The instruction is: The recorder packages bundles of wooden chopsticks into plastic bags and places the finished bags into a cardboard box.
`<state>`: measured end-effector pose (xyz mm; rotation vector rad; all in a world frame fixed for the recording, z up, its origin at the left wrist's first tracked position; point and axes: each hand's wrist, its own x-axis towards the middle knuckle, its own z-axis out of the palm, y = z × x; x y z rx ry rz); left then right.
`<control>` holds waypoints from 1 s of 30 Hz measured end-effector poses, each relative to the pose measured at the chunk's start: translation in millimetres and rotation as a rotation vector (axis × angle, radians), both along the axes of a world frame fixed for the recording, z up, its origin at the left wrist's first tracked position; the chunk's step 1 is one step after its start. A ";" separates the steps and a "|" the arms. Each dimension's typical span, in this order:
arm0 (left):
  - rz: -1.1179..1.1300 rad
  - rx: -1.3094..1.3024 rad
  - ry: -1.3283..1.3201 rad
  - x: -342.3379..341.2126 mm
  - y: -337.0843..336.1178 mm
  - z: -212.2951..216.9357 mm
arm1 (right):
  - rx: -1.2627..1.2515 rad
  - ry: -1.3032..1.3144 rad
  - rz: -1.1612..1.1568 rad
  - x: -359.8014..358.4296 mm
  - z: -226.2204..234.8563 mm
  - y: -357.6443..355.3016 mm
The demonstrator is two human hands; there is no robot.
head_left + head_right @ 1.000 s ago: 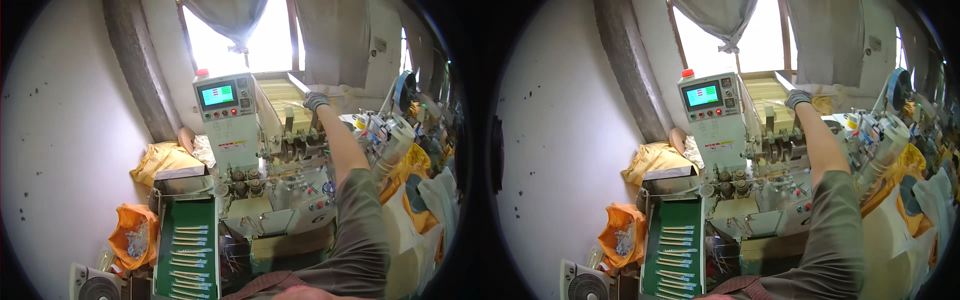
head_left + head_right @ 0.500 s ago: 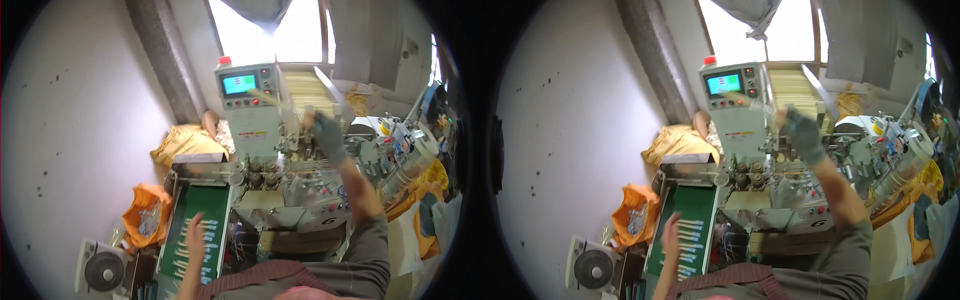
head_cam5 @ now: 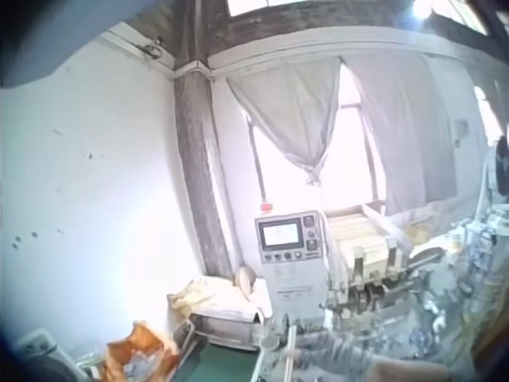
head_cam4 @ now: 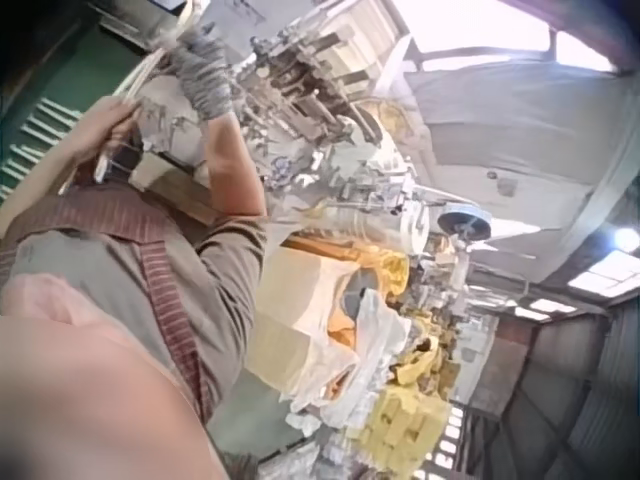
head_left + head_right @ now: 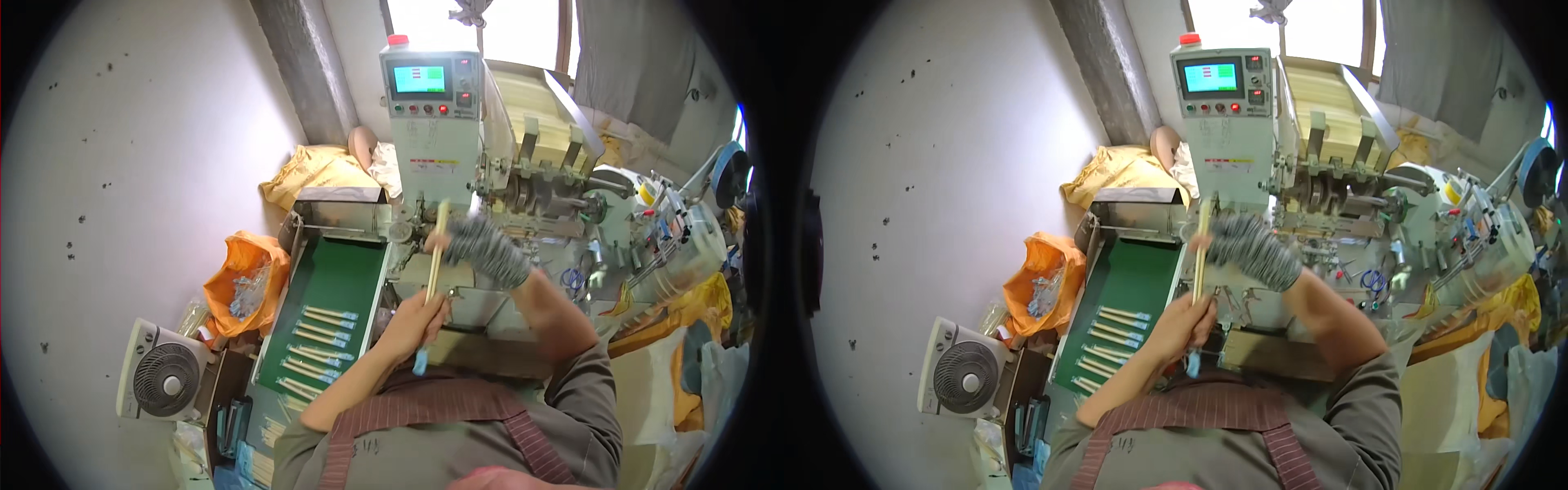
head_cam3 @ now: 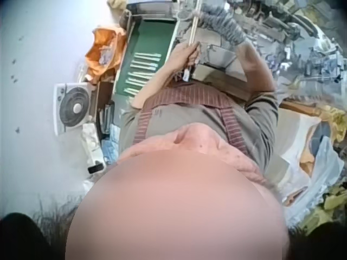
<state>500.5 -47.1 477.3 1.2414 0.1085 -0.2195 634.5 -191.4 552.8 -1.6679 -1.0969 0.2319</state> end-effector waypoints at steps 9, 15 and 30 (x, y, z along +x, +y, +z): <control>-0.069 0.319 -0.146 -165.3 83.8 -143.1 | -0.574 -0.995 -1.103 271.8 84.6 -120.2; 0.022 0.460 -0.261 -229.1 97.4 -174.8 | -0.809 -0.723 -0.822 325.9 18.3 -134.2; 1.335 1.242 0.399 -78.5 535.0 -131.3 | -0.085 -0.502 -0.662 112.4 -175.2 -81.0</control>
